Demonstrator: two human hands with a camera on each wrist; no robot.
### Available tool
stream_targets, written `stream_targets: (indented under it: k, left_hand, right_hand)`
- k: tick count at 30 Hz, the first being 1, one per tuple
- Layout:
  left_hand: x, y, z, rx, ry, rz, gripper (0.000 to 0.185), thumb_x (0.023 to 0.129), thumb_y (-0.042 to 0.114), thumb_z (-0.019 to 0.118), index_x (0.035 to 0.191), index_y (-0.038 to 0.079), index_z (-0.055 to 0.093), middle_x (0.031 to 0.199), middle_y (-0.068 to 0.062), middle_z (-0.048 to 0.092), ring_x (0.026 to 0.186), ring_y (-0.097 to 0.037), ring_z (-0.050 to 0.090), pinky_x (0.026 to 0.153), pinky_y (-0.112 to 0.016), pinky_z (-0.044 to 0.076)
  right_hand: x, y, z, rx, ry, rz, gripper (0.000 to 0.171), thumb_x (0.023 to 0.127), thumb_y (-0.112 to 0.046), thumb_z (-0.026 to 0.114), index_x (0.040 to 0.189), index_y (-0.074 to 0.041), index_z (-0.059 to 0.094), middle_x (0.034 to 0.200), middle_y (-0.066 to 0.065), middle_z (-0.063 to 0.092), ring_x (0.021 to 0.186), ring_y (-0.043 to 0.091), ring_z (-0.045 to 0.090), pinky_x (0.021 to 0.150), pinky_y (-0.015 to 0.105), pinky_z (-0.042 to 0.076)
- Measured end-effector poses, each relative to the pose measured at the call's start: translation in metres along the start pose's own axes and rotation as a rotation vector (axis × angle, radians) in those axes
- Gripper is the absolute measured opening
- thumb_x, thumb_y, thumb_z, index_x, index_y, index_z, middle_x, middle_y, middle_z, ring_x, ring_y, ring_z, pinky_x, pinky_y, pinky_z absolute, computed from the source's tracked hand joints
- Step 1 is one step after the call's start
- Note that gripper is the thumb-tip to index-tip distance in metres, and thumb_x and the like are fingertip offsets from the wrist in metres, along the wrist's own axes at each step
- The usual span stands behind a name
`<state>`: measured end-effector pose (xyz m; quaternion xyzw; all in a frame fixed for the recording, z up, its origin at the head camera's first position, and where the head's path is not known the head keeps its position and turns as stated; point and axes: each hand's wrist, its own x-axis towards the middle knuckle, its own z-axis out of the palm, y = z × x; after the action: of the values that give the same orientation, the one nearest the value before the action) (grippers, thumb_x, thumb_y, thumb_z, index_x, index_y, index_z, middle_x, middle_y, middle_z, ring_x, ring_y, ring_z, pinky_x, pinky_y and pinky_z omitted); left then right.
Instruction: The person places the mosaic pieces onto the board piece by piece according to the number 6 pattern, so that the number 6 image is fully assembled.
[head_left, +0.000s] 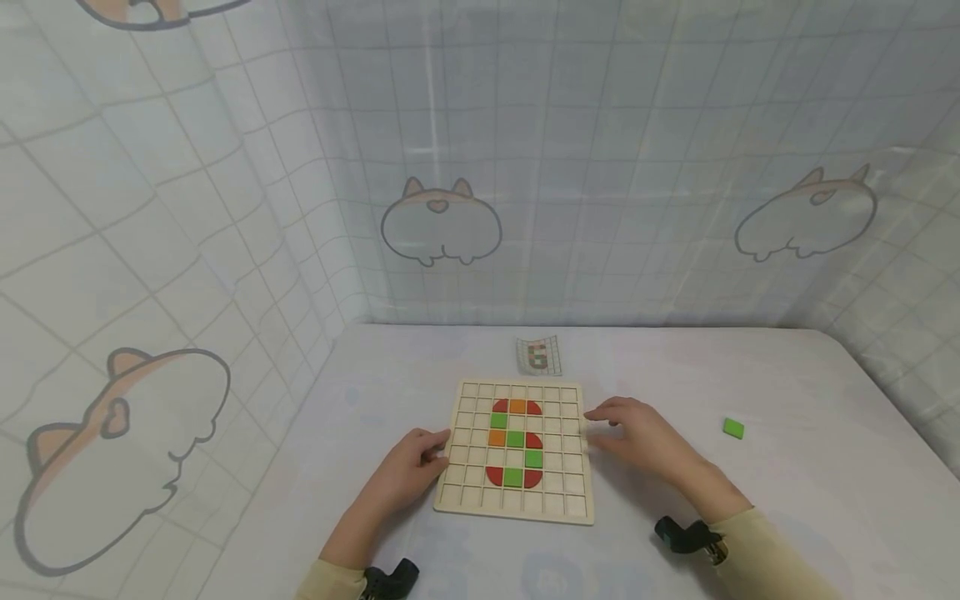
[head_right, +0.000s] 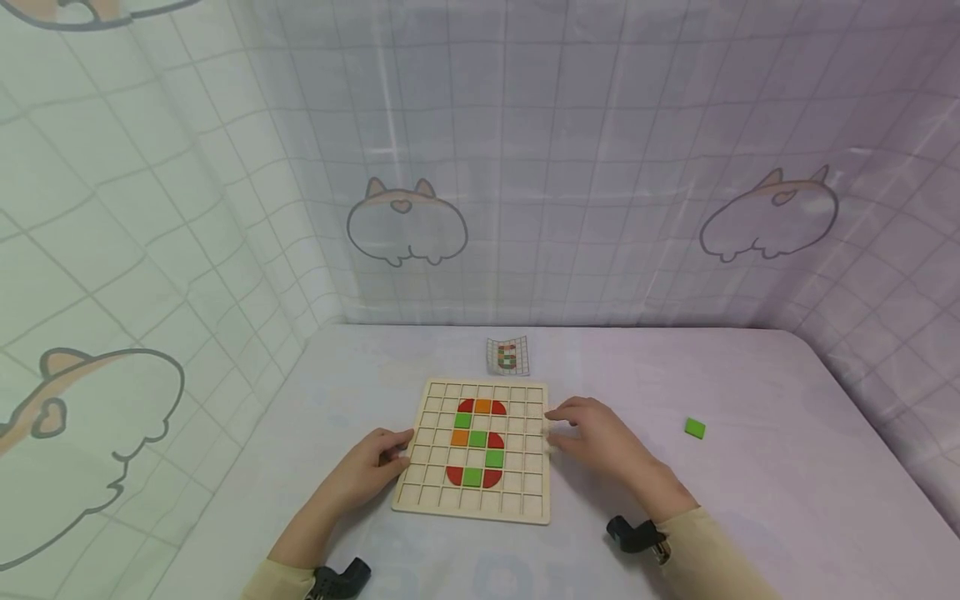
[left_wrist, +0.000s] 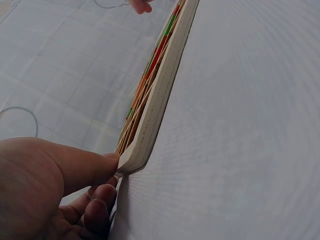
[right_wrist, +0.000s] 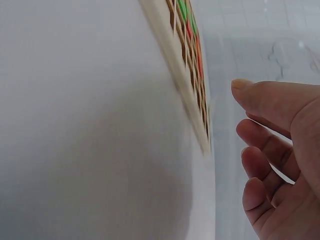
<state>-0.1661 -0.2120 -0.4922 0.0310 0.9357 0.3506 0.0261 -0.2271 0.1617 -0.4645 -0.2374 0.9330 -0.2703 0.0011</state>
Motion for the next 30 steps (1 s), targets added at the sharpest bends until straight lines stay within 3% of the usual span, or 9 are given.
stream_targets:
  k: [6, 21, 30]
  left_hand:
    - [0.0, -0.001, 0.001, -0.01, 0.009, -0.015, 0.047, 0.092, 0.014, 0.07, 0.137, 0.007, 0.06, 0.101, 0.001, 0.056, 0.084, -0.014, 0.049, 0.071, -0.031, 0.044]
    - [0.0, -0.003, 0.001, -0.021, 0.005, 0.001, 0.047, 0.092, 0.013, 0.071, 0.137, 0.006, 0.06, 0.1, 0.001, 0.055, 0.083, -0.014, 0.049, 0.071, -0.03, 0.043]
    - [0.0, -0.001, 0.001, -0.019, 0.003, -0.008, 0.046, 0.092, 0.014, 0.071, 0.136, 0.007, 0.06, 0.099, 0.001, 0.055, 0.083, -0.014, 0.049, 0.071, -0.031, 0.043]
  right_hand:
    - [-0.014, 0.029, -0.018, -0.025, 0.056, -0.015, 0.032, 0.087, -0.02, 0.077, 0.116, -0.008, 0.073, 0.115, 0.005, 0.065, 0.1, 0.026, 0.063, 0.084, 0.046, 0.051]
    - [-0.05, 0.09, -0.05, -0.062, 0.127, 0.118, 0.039, 0.091, -0.026, 0.073, 0.122, -0.004, 0.069, 0.12, 0.016, 0.064, 0.099, 0.034, 0.062, 0.08, 0.052, 0.049]
    - [-0.069, 0.111, -0.06, -0.067, 0.148, 0.212, 0.048, 0.091, -0.035, 0.073, 0.124, -0.001, 0.067, 0.123, 0.022, 0.061, 0.101, 0.039, 0.061, 0.082, 0.057, 0.047]
